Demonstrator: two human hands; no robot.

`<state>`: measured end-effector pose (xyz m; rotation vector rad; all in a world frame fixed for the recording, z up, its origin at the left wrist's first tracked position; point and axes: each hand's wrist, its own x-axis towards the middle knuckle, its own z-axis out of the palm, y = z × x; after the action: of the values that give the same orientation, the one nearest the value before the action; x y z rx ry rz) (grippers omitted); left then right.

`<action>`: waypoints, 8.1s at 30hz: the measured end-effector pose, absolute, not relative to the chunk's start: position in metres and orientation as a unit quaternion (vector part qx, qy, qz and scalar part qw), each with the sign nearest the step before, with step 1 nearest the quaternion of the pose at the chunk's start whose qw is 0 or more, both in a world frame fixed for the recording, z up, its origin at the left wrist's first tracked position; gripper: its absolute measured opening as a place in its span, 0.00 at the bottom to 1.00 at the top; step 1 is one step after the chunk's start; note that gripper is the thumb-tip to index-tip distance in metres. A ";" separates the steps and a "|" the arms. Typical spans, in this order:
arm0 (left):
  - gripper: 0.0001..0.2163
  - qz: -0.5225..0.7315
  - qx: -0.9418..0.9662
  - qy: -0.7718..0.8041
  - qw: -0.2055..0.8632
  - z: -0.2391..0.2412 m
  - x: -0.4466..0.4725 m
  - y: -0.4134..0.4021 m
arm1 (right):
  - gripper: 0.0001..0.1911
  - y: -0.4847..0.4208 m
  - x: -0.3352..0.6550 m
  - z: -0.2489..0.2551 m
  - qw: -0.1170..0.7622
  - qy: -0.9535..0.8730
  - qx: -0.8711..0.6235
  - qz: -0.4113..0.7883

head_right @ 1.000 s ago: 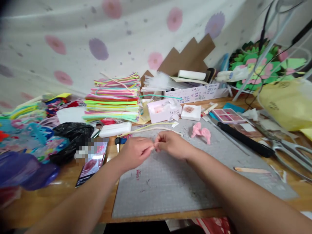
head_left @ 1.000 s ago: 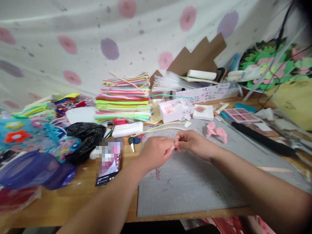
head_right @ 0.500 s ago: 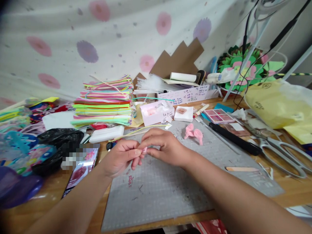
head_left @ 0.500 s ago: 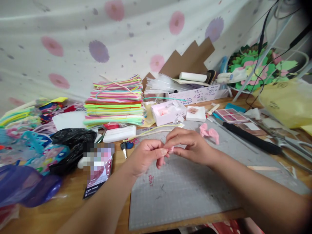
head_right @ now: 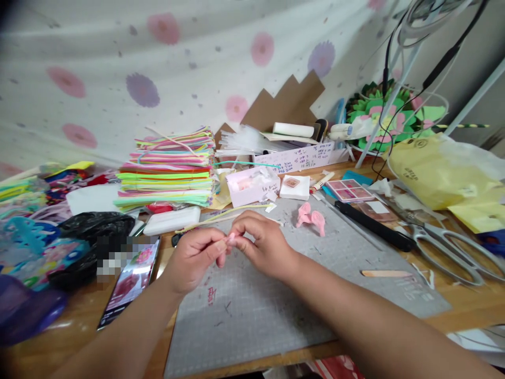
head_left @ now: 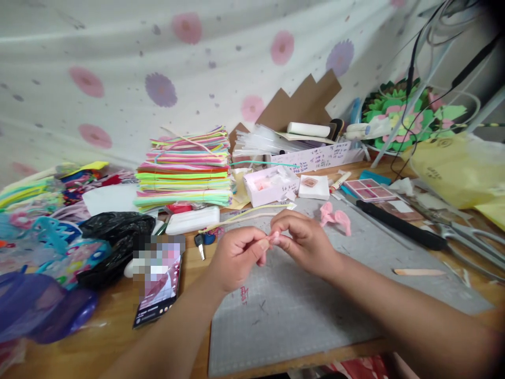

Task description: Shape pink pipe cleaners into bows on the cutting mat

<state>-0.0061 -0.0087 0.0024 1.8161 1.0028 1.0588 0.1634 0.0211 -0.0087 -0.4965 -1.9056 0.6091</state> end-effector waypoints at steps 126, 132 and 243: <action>0.09 0.474 0.633 0.483 0.375 0.002 -0.015 0.003 | 0.17 0.021 0.146 -0.014 0.369 -0.670 -0.311 0.564; 0.08 0.451 0.612 0.473 0.446 0.001 -0.011 0.003 | 0.11 0.021 0.149 -0.010 0.408 -0.649 -0.346 0.541; 0.05 0.493 0.603 0.479 0.406 -0.006 -0.011 0.007 | 0.10 0.022 0.145 -0.014 0.324 -0.646 -0.340 0.601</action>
<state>-0.0112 0.0067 -0.0065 1.5202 1.2084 1.2429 0.1446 0.0217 -0.0139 -0.8915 -1.6951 1.5776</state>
